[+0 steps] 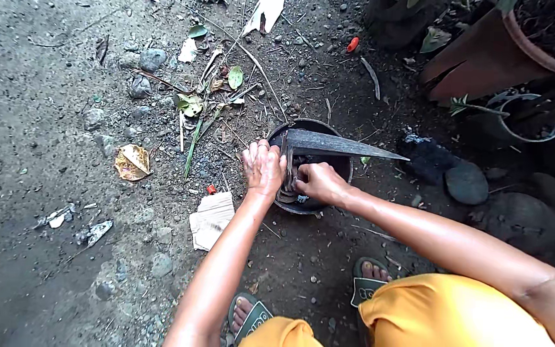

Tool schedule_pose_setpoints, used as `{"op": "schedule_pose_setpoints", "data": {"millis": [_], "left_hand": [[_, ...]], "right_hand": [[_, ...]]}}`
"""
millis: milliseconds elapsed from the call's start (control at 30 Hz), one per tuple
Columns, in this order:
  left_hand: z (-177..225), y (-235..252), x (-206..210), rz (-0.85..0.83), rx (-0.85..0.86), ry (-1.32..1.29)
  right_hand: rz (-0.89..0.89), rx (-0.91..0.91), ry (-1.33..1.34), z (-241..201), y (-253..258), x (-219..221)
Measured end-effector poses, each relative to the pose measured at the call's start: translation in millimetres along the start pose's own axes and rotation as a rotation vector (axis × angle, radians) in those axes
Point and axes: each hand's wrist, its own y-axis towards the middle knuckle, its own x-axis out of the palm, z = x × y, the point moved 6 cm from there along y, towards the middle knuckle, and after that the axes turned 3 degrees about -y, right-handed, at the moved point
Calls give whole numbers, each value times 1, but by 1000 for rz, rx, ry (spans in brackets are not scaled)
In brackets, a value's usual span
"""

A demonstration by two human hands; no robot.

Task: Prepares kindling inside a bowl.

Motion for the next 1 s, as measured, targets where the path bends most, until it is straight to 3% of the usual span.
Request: {"op": "schedule_pose_setpoints", "data": {"millis": [100,367,500,633,833,1000], "left_hand": [[-4,0,3,-5,-27,-39],[-15,-17,-14,20,-78,-255],[-59,-57,-33,253,-167,-379],[-131,-133,-30,375,-396,-215],[-192,-211,-8,121,-952,-132],[-199,-225,7,-79,-1074,-176]], "right_hand": [[-5,34,-86,1,1,2],[61,109,105,9,15,2],[103,26,62,5,15,3],[192,-222,-9,-1,12,8],[241,-292,55,9,13,6],[247,-152,143,32,7,-15]]}}
